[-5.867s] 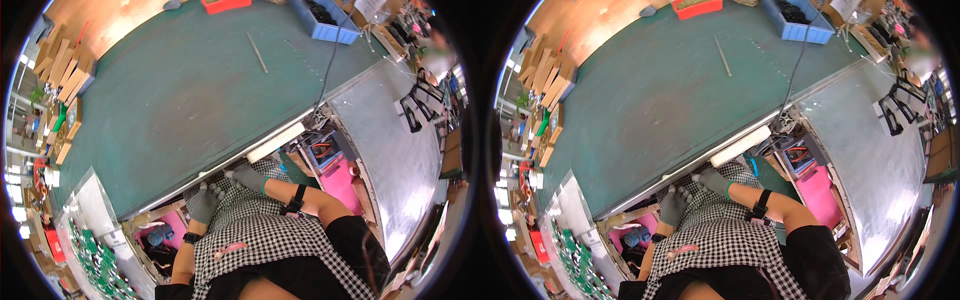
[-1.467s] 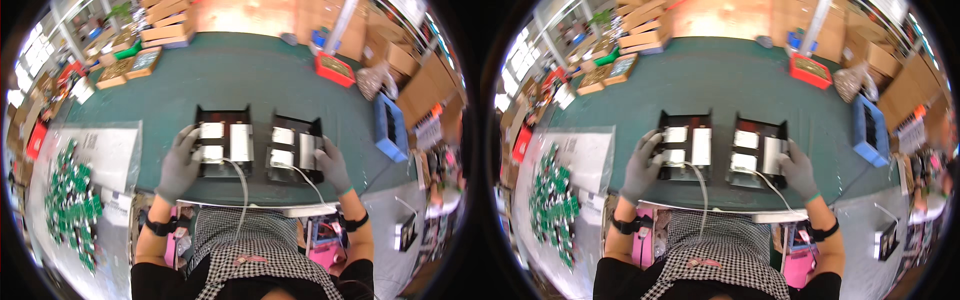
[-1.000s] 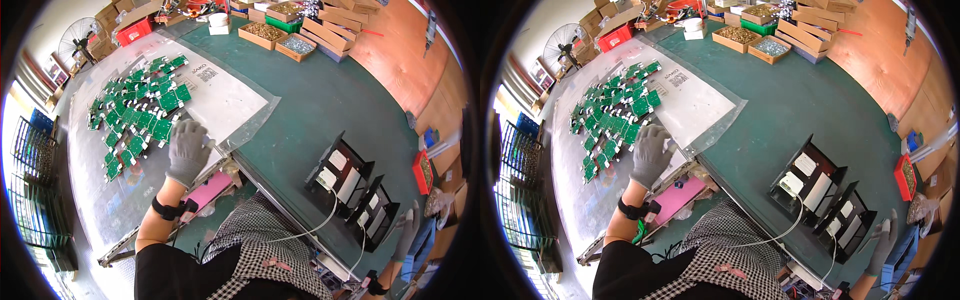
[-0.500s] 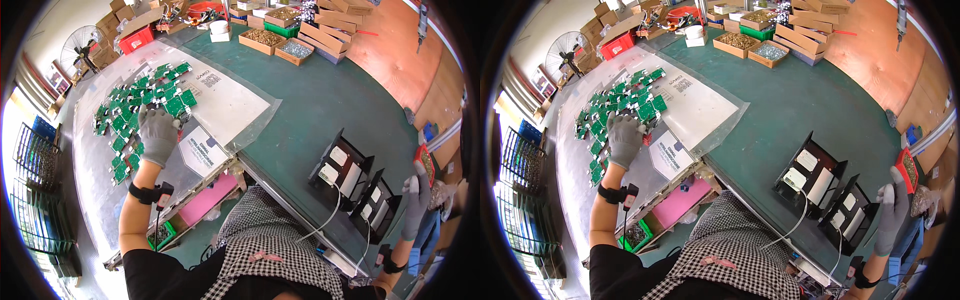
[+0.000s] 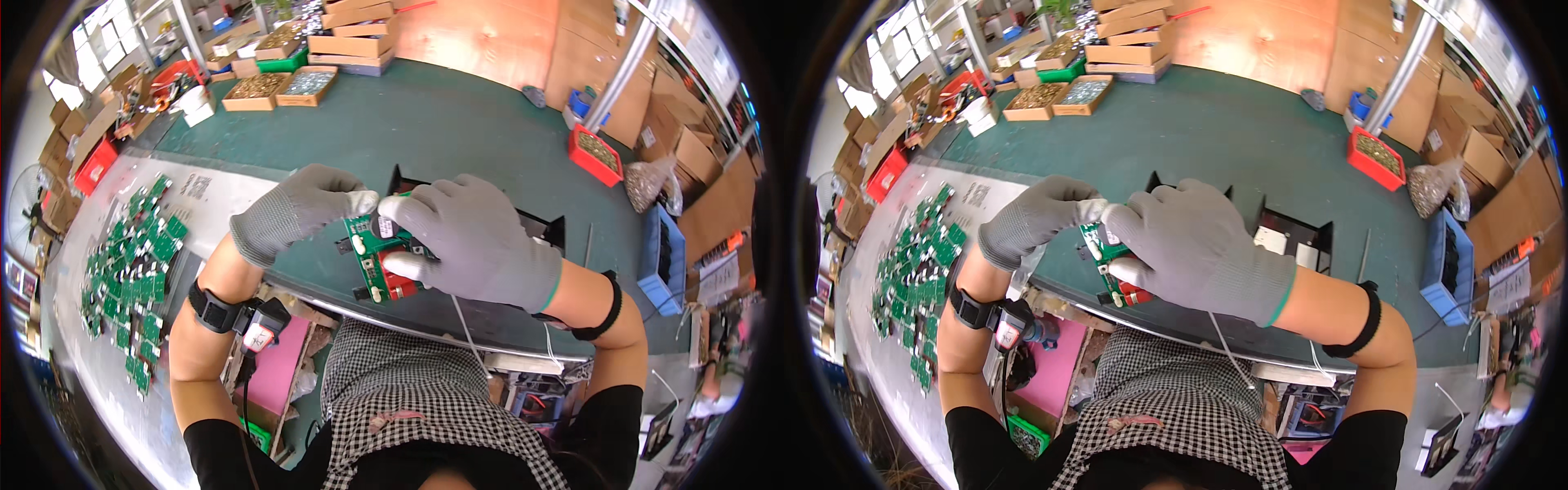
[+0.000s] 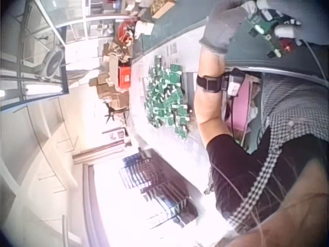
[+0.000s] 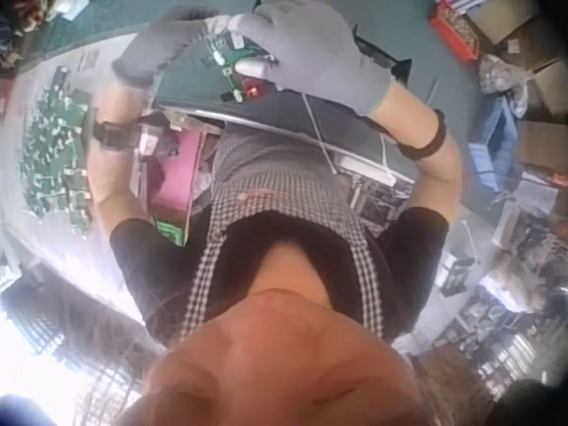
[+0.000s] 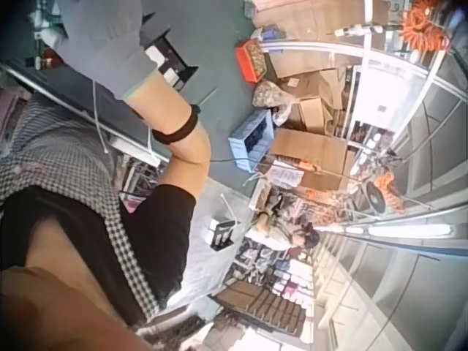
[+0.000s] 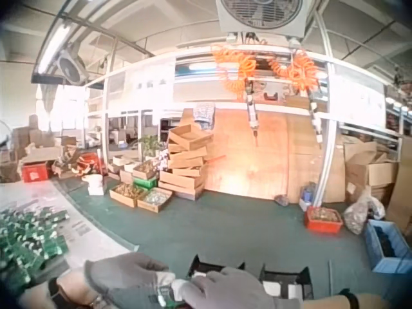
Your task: The person is assembling electronic components into a housing using an electric screwdriver.
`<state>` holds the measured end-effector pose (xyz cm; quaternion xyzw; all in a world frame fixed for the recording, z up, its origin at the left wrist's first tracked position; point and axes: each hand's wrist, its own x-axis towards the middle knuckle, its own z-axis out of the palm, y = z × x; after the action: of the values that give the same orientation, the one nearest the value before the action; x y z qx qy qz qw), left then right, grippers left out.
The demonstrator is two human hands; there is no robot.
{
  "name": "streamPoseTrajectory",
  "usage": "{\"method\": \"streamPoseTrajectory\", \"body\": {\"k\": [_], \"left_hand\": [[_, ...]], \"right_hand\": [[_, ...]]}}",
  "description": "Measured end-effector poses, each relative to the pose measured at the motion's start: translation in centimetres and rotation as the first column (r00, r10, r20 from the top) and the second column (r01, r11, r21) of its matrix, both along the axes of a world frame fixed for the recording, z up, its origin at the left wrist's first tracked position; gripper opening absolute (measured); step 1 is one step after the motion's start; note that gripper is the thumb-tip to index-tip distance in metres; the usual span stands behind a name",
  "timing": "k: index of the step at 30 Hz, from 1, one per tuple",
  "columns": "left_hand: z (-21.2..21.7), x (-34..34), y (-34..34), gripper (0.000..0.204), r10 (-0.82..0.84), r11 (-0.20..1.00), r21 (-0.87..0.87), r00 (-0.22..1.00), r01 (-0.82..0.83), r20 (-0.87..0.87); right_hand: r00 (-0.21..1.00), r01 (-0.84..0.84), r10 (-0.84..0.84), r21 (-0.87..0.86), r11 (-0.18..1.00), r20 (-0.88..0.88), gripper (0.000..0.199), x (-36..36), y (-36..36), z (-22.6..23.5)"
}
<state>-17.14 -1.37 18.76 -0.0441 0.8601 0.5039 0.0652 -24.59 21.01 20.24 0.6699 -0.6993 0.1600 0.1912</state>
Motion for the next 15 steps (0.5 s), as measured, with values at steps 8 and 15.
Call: {"method": "streamPoseTrajectory", "body": {"k": [8, 15], "left_hand": [[2.0, -4.2, 4.3, 0.050, -0.069, 0.998, -0.021, 0.982, 0.066, -0.179], [-3.1, -3.1, -1.1, 0.060, 0.203, 0.927, 0.365, 0.933, -0.085, -0.298]], "right_hand": [[0.950, 0.222, -0.213, -0.012, 0.975, 0.229, 0.029, -3.5, 1.9, -0.7], [0.806, 0.372, -0.403, 0.159, 0.914, 0.434, 0.029, -7.3, 1.1, -4.0]]}}
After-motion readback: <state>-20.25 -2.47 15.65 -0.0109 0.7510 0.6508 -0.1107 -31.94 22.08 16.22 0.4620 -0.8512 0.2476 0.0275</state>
